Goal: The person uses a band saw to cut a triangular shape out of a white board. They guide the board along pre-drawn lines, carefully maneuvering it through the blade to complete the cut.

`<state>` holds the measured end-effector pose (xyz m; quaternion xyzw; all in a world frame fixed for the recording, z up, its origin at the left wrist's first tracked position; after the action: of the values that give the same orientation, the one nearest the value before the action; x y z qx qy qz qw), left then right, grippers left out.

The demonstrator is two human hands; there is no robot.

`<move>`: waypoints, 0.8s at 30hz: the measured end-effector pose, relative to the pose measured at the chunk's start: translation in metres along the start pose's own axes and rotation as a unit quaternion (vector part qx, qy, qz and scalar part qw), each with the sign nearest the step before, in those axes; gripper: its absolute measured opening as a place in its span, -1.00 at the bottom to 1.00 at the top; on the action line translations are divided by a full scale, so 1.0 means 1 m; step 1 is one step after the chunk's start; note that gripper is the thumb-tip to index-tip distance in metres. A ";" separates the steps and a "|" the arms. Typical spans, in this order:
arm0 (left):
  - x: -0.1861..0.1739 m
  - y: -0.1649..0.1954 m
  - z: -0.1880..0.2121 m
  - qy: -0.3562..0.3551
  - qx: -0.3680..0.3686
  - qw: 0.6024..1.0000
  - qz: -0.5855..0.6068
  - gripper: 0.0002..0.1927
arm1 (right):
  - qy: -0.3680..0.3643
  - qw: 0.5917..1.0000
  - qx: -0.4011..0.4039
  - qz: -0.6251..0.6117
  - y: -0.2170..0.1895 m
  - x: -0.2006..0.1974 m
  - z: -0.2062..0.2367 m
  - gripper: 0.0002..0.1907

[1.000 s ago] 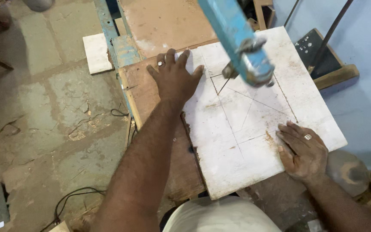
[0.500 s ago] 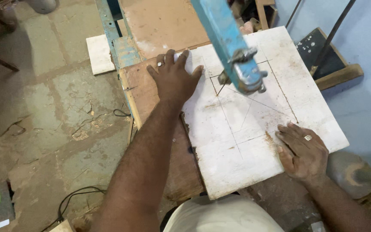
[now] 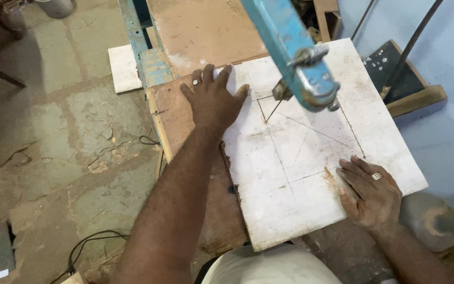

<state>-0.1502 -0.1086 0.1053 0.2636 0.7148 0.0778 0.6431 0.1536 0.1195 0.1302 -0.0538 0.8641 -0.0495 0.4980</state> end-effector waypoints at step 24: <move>-0.006 0.000 -0.001 0.015 -0.008 1.000 -0.018 -0.25 | -0.226 0.956 -0.171 0.083 -0.023 0.044 0.019 0.62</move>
<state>-0.1506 -0.1107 0.1106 0.2445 0.7283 0.0754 0.6357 0.1490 0.0903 0.0864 -0.0761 0.7260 0.1535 0.6661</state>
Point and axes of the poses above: each hand's wrist, its own z-axis away from the middle knuckle, its own x-axis out of the palm, y = z × x, the point moved 7 cm from there along -z, towards the middle knuckle, and after that the axes turned 7 degrees about y, right-handed, at the moved point
